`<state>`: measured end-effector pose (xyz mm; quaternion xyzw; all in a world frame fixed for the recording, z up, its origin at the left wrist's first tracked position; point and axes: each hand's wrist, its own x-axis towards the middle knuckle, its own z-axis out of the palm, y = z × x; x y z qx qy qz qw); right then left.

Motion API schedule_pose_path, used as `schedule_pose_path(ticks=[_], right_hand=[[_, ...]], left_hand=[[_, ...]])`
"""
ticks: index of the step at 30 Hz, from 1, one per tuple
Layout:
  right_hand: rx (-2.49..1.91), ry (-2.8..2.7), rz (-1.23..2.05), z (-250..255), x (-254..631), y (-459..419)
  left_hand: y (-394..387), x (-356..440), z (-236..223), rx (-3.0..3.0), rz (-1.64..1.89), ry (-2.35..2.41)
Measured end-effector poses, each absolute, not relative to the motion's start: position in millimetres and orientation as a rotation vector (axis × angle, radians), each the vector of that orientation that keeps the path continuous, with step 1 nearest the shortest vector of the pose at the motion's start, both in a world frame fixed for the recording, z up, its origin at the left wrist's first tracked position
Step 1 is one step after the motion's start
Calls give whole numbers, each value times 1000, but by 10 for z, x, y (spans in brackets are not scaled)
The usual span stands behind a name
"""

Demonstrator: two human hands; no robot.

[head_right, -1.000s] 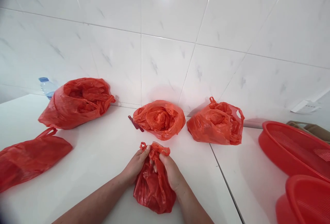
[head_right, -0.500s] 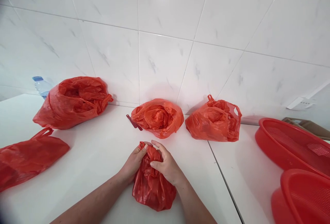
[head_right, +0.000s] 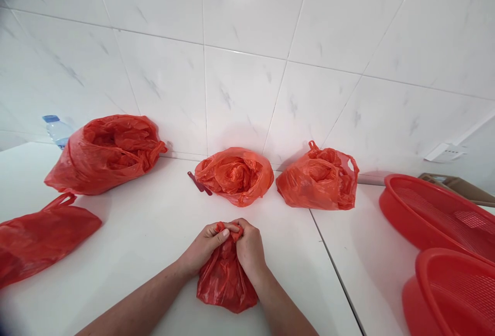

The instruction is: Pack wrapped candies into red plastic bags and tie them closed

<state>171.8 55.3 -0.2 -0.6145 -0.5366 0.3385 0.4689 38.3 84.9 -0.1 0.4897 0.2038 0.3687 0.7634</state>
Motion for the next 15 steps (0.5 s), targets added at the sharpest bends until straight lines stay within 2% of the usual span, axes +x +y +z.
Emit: schedule_pose_path(ticks=[7, 15], right_hand=[[-1378, -1198, 930, -38, 1786, 577], [-957, -1014, 1492, -8, 2056, 571]], left_hand=[[867, 369, -28, 1121, 777, 457], [894, 361, -26, 1042, 792, 530]])
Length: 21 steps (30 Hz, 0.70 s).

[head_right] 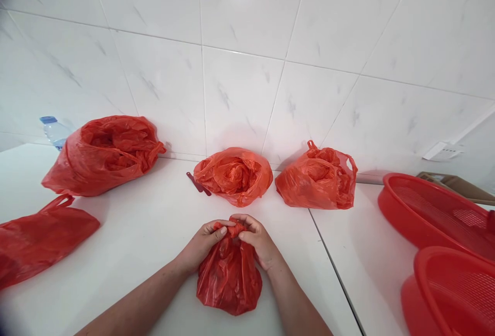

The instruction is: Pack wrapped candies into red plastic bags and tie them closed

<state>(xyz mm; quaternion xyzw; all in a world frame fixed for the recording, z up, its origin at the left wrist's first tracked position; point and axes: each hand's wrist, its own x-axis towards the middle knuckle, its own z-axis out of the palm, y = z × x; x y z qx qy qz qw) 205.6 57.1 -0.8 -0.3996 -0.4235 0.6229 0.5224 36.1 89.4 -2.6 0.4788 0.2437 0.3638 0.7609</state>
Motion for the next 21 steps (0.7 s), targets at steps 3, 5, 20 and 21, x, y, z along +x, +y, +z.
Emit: schedule_pose_path(ticks=[3, 5, 20, 21], right_hand=[[-1008, -972, 1426, -17, 2088, 586], [-1138, -1010, 1282, -27, 2088, 612], [-2003, -1103, 345, -125, 3026, 525], [-2021, -1107, 334, -131, 3040, 522]], left_hand=[[882, 358, 11, 1051, 776, 533], [865, 358, 40, 1052, 763, 518], [1123, 194, -59, 638, 1041, 534], [1120, 192, -52, 622, 1039, 528]])
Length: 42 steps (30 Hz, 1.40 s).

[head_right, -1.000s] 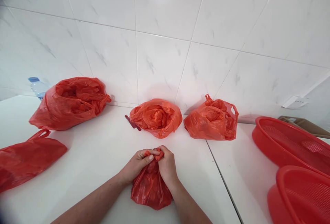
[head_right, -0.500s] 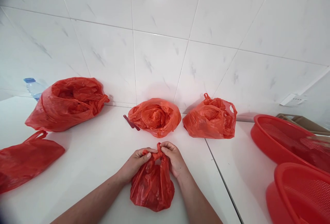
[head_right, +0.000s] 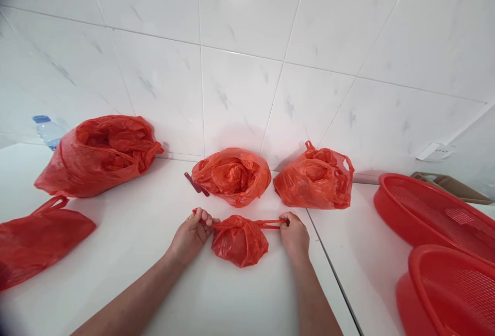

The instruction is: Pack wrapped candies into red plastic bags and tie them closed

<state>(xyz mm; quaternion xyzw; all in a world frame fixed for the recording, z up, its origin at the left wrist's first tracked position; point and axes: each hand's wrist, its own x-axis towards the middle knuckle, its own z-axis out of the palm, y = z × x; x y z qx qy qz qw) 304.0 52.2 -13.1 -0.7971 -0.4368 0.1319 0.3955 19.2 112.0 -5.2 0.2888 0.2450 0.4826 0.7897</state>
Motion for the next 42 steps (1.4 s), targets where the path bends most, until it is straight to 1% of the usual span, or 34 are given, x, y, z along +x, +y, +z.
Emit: schedule_pose_path(ticks=[6, 12, 15, 18, 20, 22, 24, 28, 31, 33, 37, 40, 42], right_hand=[[-2070, -1060, 316, -188, 3046, 542], [-1909, -1072, 430, -173, 3098, 508], [-1773, -1064, 526, -146, 3195, 463], [-1673, -999, 552, -154, 3293, 444], [-1642, -967, 555, -179, 3320, 458], [-1641, -952, 558, -206, 3312, 485], [-1652, -944, 556, -220, 3285, 511], [-1649, -920, 542, -215, 3261, 520], [-1626, -897, 548, -243, 3315, 502], [-1618, -871, 561, -293, 3386, 508], [-1653, -831, 603, -374, 3491, 564], [-1652, -852, 585, -329, 3417, 564], [-1633, -901, 525, -263, 3311, 543]], left_hand=[[1069, 202, -8, 618, 1015, 449], [1118, 144, 20, 646, 1032, 493], [1158, 88, 22, 790, 1136, 596], [1130, 89, 18, 1124, 1214, 785], [1070, 135, 20, 1468, 1150, 840], [993, 203, 26, 1790, 1011, 827], [910, 255, 35, 1984, 879, 840], [748, 140, 74, 2045, 757, 959], [649, -219, 170, 2056, 734, 1052], [586, -565, 282, 2064, 780, 1178], [400, -1339, 570, 2048, 985, 1571], [220, -1788, 748, 2083, 1039, 2099], [146, -1944, 789, 2153, 1089, 2400]])
